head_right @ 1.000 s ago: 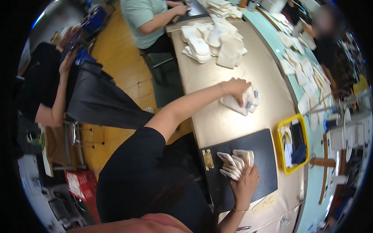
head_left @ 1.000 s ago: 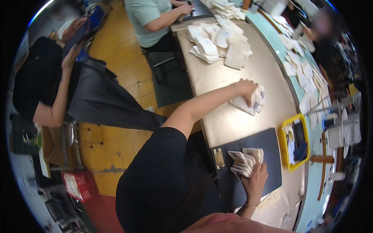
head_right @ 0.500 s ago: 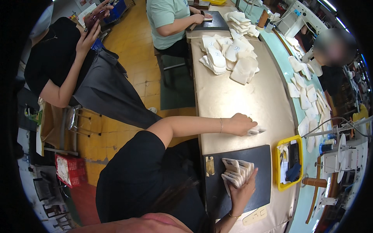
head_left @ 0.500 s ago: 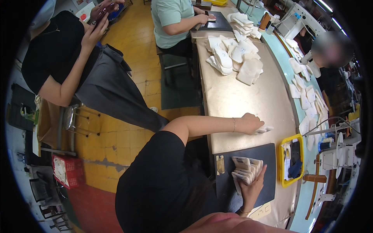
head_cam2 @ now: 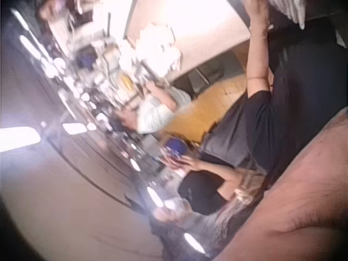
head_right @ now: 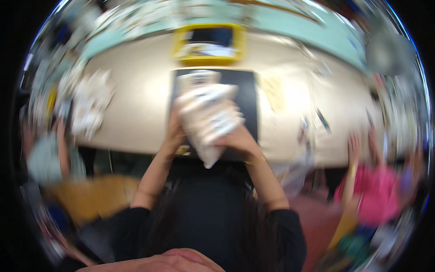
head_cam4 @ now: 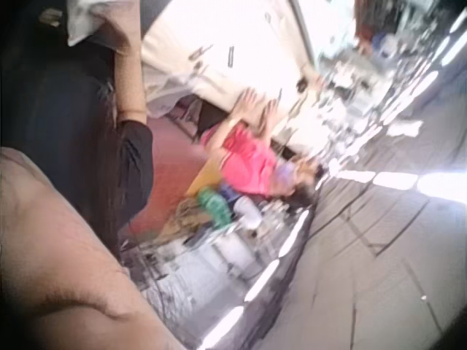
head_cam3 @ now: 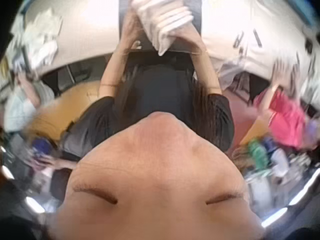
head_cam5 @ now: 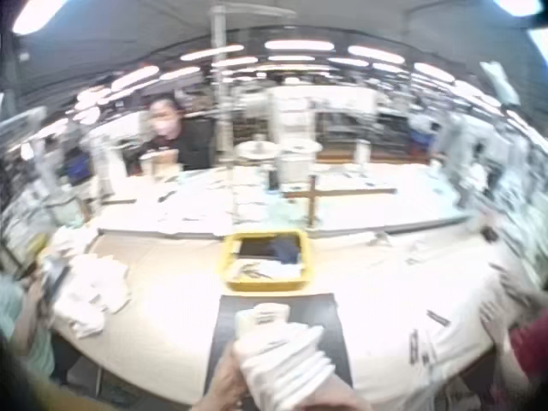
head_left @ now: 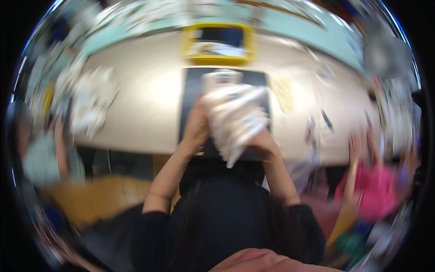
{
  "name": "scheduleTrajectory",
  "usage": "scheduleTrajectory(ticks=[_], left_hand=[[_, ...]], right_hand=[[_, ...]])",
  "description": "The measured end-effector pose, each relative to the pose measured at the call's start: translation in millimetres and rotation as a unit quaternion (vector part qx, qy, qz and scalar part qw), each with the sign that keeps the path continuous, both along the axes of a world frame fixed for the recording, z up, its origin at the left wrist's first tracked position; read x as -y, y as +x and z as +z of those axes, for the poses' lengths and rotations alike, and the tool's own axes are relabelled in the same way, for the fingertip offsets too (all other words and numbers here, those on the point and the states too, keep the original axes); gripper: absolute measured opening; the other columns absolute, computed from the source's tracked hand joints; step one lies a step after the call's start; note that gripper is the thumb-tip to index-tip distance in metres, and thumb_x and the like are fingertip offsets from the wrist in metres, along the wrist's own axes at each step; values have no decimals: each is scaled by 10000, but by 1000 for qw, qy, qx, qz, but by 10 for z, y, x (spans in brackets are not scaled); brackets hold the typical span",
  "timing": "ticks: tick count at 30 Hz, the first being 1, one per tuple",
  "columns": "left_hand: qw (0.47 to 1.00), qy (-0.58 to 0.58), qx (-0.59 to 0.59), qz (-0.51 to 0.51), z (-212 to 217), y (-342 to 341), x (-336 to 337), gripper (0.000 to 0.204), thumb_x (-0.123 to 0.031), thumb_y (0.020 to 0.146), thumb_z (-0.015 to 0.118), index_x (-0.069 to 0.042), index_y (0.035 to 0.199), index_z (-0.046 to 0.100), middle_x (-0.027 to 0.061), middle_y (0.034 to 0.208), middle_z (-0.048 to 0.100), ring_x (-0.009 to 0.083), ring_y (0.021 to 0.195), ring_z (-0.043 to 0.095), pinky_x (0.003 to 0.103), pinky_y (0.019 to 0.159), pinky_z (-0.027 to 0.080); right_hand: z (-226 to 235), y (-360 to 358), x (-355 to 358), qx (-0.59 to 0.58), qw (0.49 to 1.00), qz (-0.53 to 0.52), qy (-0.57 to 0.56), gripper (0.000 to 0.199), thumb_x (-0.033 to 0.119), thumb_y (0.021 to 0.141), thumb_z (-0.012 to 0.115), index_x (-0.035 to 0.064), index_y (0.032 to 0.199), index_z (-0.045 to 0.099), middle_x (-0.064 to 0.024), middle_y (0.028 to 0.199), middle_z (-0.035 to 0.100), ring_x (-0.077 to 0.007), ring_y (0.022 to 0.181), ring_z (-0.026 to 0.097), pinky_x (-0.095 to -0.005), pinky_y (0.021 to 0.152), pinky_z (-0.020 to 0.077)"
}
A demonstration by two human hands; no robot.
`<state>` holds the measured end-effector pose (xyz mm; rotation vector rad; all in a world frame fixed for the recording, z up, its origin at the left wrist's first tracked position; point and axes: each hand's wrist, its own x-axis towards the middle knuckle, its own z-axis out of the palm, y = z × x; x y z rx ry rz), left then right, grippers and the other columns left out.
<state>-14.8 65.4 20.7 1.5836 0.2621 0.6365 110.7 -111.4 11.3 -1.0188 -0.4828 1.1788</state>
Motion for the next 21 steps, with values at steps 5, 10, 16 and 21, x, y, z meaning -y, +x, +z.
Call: scheduleTrajectory(ticks=[5,10,16,21], left_hand=[[954,279,-92,-54,-171,20,356,739,-599,985,521,-3,1420,475,164,1407,528,285,1300,515,428,1104,399],[981,-80,-74,-158,-79,331,1119,716,-561,1010,503,-4,1457,451,172,1431,510,294,1301,514,442,1099,398],[949,56,-87,-298,88,657,2104,412,-318,1026,516,-23,1313,543,151,1273,567,247,1054,603,379,938,483],[690,458,-140,-543,-390,550,3120,458,-227,886,700,-80,1307,598,211,1265,614,315,1119,650,407,891,522]], right_hand=[[249,-60,490,125,981,-87,123,1215,156,686,935,49,1578,117,-94,1414,478,-206,1289,478,-334,1098,413],[258,-113,1387,5,978,-173,119,905,164,670,929,42,1419,437,-50,1296,579,-155,1188,542,-307,1043,449],[188,-260,2972,-8,891,-441,108,844,297,739,861,49,1430,445,-74,1351,558,-203,1230,540,-351,1061,453],[-73,-566,3818,-32,704,-687,176,845,436,816,794,54,1468,419,-106,1426,523,-255,1284,529,-397,1089,450]])
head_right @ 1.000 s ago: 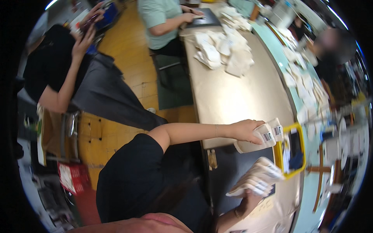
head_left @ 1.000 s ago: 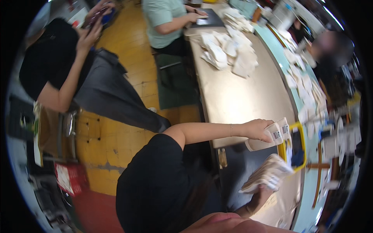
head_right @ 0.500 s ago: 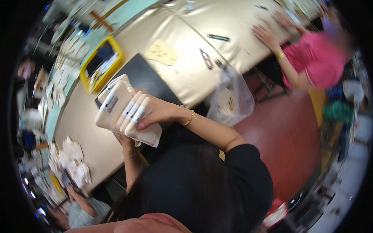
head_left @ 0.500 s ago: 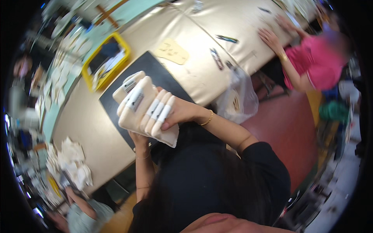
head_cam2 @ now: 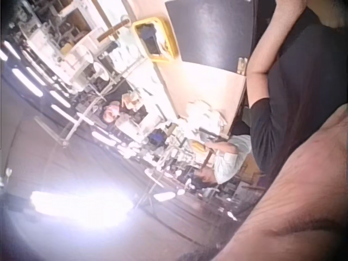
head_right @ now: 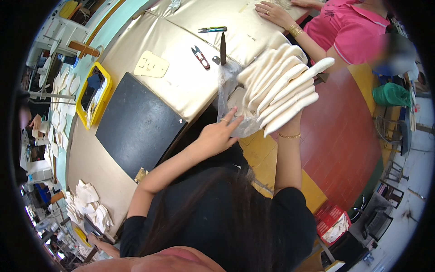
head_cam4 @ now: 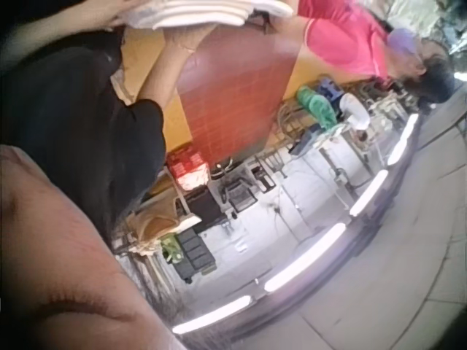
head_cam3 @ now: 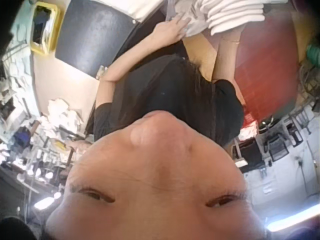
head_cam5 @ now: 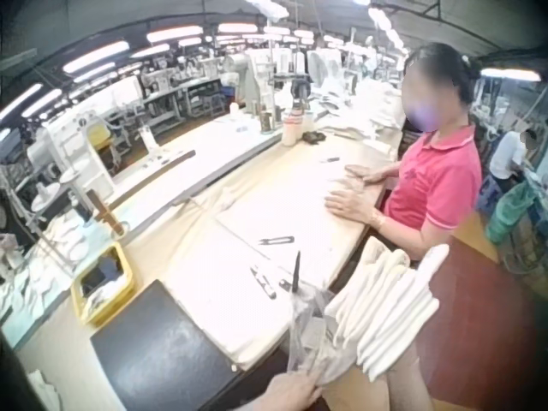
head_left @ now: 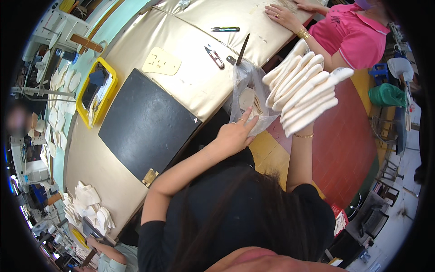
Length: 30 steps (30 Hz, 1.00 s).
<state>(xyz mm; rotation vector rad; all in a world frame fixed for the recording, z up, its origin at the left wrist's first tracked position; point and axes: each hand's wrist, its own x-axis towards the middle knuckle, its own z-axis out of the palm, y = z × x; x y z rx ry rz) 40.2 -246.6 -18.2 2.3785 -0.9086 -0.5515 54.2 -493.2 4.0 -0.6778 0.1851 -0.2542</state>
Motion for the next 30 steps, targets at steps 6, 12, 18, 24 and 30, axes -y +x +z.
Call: scheduleTrajectory(ticks=[6,12,18,24,30], left_hand=[[940,290,113,-143,-546,31,284,295,-170,845,674,-99,1128,721,147,1181,643,270,1004,657,363,804,511],[946,163,161,-229,-410,-88,54,234,-139,845,632,-76,1058,706,108,1081,665,265,938,665,369,762,491],[977,64,98,-177,-56,-144,43,167,-105,808,626,-70,971,619,84,916,681,265,859,673,375,794,485],[971,-42,130,-198,313,-159,80,164,-69,779,622,-56,940,598,87,864,665,251,841,670,363,785,484],[976,-41,133,-167,445,-102,-70,187,-62,749,639,-51,932,599,100,867,653,272,837,657,382,768,481]], right_hand=[[-714,-174,-162,-156,987,18,19,828,595,955,555,76,1552,309,-118,1567,391,-294,1416,413,-460,1173,365],[-1521,-100,-638,-174,977,56,113,797,456,896,734,83,1506,381,-80,1479,495,-266,1337,502,-429,1125,428],[-1755,-206,-513,-215,940,124,-232,762,302,790,854,32,1400,485,-147,1401,502,-250,1272,528,-362,1048,448],[-1463,-373,-231,-209,596,308,-711,1169,583,550,914,70,1469,406,-284,1458,344,-471,1392,342,-517,1155,311],[-984,47,-31,-86,577,375,-720,1034,576,605,882,91,1424,477,-278,1360,549,-444,1262,539,-530,1036,431]])
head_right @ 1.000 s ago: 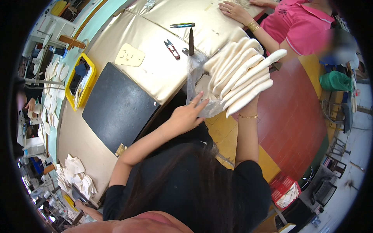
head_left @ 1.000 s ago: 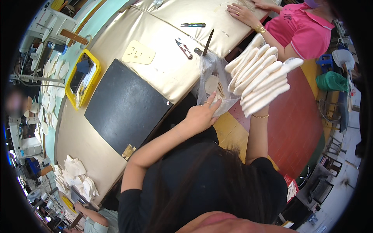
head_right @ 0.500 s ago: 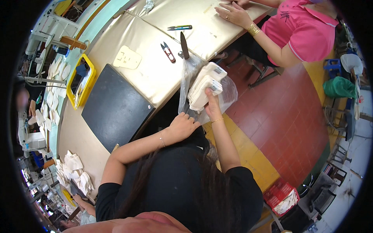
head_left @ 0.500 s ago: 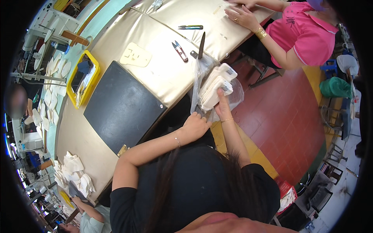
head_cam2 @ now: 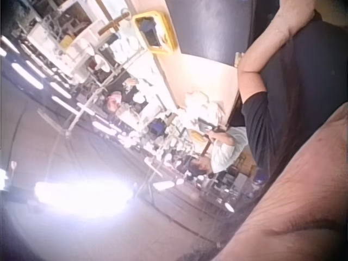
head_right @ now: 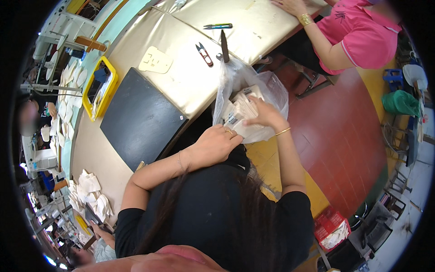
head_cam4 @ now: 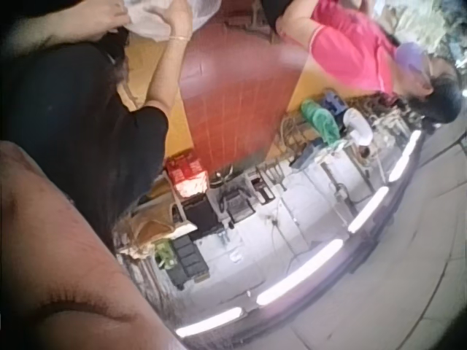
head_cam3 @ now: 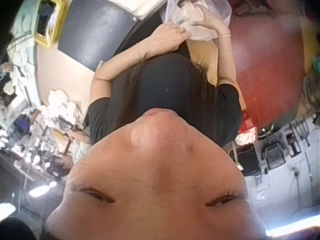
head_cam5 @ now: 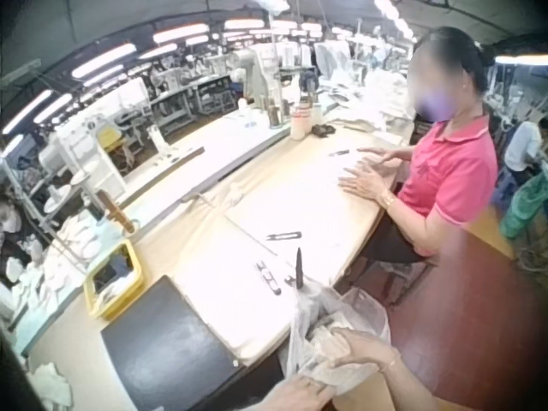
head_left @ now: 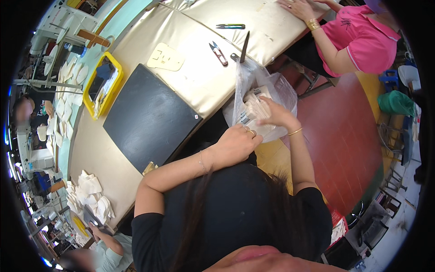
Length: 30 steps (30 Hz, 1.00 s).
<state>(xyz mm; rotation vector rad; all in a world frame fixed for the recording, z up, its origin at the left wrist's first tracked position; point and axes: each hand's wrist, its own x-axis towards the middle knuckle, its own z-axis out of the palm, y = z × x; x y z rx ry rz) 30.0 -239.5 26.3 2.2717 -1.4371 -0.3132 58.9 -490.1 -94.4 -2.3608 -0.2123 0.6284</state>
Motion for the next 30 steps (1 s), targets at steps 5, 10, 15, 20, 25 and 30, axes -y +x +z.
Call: scheduleTrajectory(ticks=[5,10,15,20,25,30], left_hand=[[999,-17,-29,12,129,107,-220,222,-66,729,654,-43,940,589,99,858,630,291,833,630,397,762,472],[1000,-1,-29,10,211,138,-315,215,-73,735,663,-58,939,596,78,862,624,258,862,630,368,789,469],[999,-26,-39,2,358,258,-405,212,-46,733,650,-53,940,602,84,859,620,257,851,630,367,779,473],[992,-113,-31,36,753,441,-520,303,-5,681,668,-41,979,628,84,806,581,278,792,600,371,747,471],[976,-217,-2,33,1202,471,-653,380,-3,645,691,-27,1023,660,56,754,506,254,692,541,361,650,429],[969,-246,27,-29,1416,305,-717,355,-61,683,688,-22,1035,683,32,730,466,204,641,500,346,571,362]], right_hand=[[242,641,-92,322,911,-248,-66,407,351,829,794,43,1040,631,-115,1018,662,-315,920,636,-458,819,486],[229,884,-292,246,943,-223,15,319,299,907,713,16,993,591,-149,828,665,-342,806,656,-443,733,493],[556,883,-299,268,921,-261,104,229,190,999,566,-7,904,496,-191,754,656,-382,747,664,-451,675,488],[1147,1271,-358,349,902,-243,74,232,176,1033,534,-3,893,484,-174,720,635,-312,680,658,-393,639,491],[1738,1421,-363,415,872,-232,119,266,224,1049,534,13,897,484,-154,674,606,-256,654,711,-366,567,501],[2140,1245,-223,427,846,-261,183,175,144,1044,548,22,921,525,-50,748,595,-128,715,646,-260,612,465]])
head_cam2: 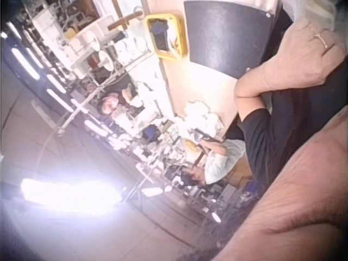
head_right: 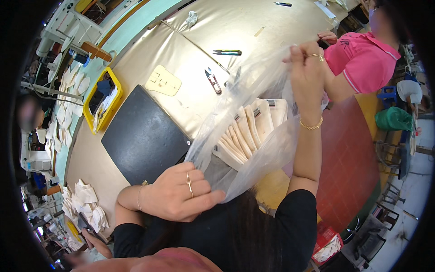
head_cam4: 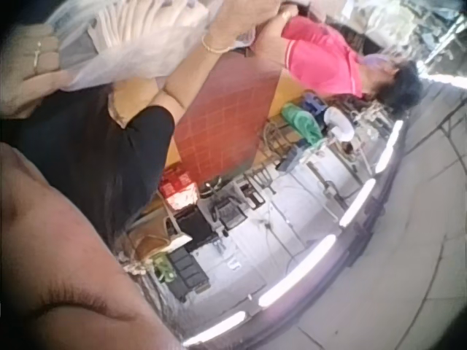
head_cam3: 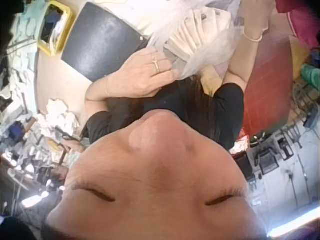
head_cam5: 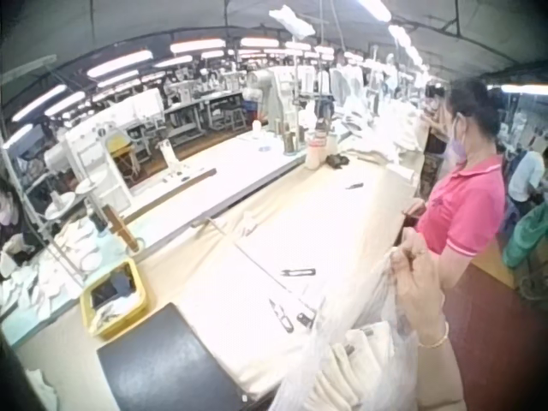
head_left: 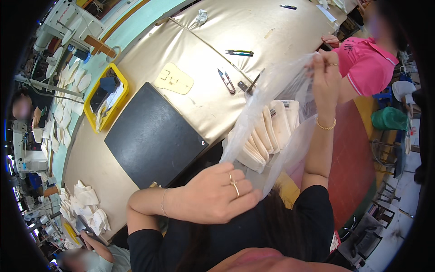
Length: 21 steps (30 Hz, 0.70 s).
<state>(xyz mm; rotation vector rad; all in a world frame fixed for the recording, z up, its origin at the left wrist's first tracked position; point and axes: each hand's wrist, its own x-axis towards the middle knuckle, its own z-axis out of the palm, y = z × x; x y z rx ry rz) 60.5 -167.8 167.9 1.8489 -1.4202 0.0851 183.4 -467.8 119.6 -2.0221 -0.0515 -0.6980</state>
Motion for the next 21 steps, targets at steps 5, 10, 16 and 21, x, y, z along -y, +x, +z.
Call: scheduleTrajectory(ticks=[5,10,16,21], left_hand=[[998,21,-52,11,-46,-2,-98,279,-59,708,694,-54,987,707,57,885,547,205,693,543,330,611,430],[996,3,-32,85,-218,103,69,296,-28,697,723,-123,976,698,218,1388,546,365,1224,570,569,1053,384],[996,3,-52,78,-345,60,11,329,46,707,733,-95,1004,704,93,1071,680,267,943,658,440,919,491],[992,-63,-19,107,-466,63,7,316,50,695,671,-40,997,693,75,889,650,253,820,626,353,754,490]], right_hand=[[290,-726,42,-23,972,228,57,50,17,955,602,18,918,570,-51,754,602,-122,696,576,-243,627,437],[266,-1166,-473,-75,915,376,-128,106,66,765,772,76,821,682,-82,748,615,-259,624,605,-331,548,464],[333,-1300,-639,-32,927,325,-184,180,138,761,792,63,885,684,-77,809,673,-263,759,673,-335,638,515],[354,-1557,-405,-102,916,209,-327,613,255,725,835,131,1277,598,-111,1129,651,-328,1025,651,-391,832,529]])
